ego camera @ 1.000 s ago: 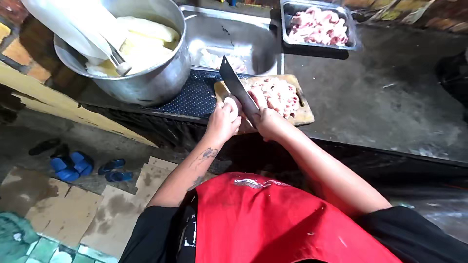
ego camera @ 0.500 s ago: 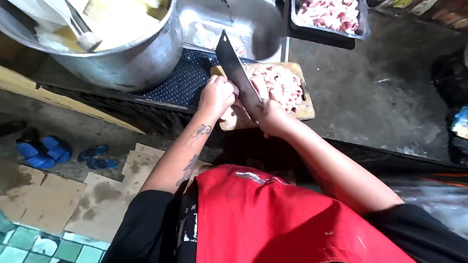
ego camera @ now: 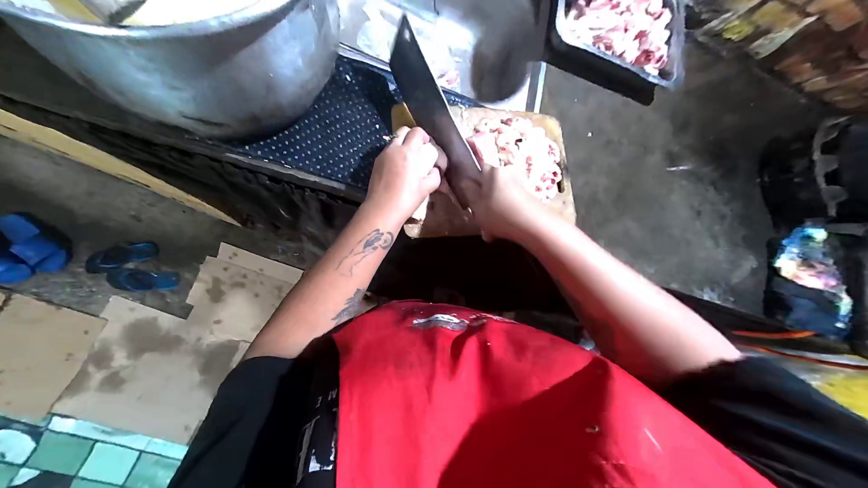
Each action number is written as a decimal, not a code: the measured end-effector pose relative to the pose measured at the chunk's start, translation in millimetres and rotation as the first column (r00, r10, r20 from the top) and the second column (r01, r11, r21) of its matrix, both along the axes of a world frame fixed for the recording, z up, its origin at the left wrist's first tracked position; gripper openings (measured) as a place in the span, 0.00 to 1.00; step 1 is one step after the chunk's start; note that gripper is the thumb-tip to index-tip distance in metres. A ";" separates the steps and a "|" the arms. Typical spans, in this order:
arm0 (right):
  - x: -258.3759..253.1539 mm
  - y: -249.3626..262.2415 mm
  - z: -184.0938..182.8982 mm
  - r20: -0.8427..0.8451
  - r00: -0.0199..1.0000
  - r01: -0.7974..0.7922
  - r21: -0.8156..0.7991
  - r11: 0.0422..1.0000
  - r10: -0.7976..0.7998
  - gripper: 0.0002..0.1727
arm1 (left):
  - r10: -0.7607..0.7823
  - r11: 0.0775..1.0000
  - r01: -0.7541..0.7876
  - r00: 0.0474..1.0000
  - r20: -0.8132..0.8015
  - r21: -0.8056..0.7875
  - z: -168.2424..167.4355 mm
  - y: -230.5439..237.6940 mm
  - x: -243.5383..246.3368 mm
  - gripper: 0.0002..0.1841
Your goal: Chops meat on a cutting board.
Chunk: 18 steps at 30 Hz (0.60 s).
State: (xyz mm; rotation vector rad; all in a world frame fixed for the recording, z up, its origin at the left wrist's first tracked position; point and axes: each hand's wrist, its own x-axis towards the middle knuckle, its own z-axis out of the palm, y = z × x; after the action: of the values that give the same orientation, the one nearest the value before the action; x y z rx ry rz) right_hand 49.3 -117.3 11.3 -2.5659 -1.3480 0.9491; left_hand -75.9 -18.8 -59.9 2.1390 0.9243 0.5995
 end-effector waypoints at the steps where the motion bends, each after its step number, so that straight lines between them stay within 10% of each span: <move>1: 1.3 -11.5 -2.5 -0.001 1.000 0.014 -0.005 1.000 -0.014 0.20 | 0.004 1.000 -0.004 1.000 0.023 0.005 -1.2 -0.6 -0.4 0.25; 9: 3.4 60.3 -5.2 0.033 0.999 -0.036 0.108 0.993 0.033 0.18 | 0.017 0.999 -0.020 0.996 -0.084 -0.026 7.9 -5.3 0.2 0.31; 18: 18.8 -48.0 -13.8 -0.053 0.996 0.081 0.064 0.995 -0.078 0.19 | 0.129 0.991 -0.125 0.987 -0.101 0.046 5.7 -26.1 -5.2 0.34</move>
State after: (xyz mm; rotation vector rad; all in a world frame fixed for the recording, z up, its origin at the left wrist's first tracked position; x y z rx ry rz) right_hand 68.2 -165.3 -2.6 -2.5088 -1.2333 0.9334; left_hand -81.1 -44.9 -54.2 2.1758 1.1205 0.5782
